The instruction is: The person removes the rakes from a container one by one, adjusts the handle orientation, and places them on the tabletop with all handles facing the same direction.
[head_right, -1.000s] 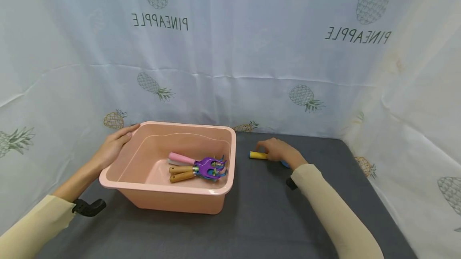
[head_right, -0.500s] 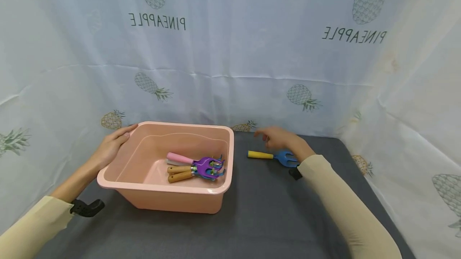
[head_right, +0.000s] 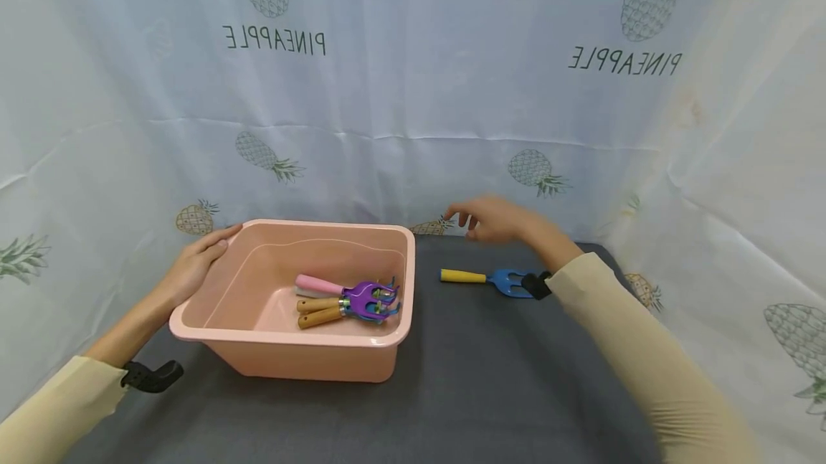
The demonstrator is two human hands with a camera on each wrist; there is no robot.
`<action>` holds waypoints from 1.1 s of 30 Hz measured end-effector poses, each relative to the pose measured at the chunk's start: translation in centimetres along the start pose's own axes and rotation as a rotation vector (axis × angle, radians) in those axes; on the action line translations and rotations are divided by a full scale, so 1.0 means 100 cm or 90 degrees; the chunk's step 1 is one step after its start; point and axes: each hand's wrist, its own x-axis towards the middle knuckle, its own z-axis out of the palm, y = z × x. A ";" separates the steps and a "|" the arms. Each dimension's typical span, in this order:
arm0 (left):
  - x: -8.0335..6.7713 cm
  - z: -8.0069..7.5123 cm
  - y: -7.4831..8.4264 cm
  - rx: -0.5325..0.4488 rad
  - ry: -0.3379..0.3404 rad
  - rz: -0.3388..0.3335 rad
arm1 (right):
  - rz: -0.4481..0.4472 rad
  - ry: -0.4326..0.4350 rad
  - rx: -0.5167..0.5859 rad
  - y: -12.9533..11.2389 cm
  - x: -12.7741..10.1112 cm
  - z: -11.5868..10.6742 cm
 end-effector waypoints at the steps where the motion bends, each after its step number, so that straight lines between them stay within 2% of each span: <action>1: 0.000 0.000 0.000 0.000 0.002 -0.001 | -0.003 0.001 -0.004 -0.004 0.000 -0.003; 9: 0.000 -0.001 -0.001 -0.003 0.000 -0.010 | -0.049 0.002 -0.029 -0.043 0.009 -0.022; 18: 0.000 0.000 0.000 -0.014 0.004 -0.003 | -0.110 -0.022 -0.037 -0.097 0.035 -0.033; 25: -0.001 -0.001 -0.002 -0.015 0.006 -0.004 | -0.169 -0.050 -0.029 -0.131 0.072 -0.024; 33: 0.000 0.001 -0.002 -0.010 0.005 0.002 | -0.197 -0.077 0.024 -0.151 0.113 -0.001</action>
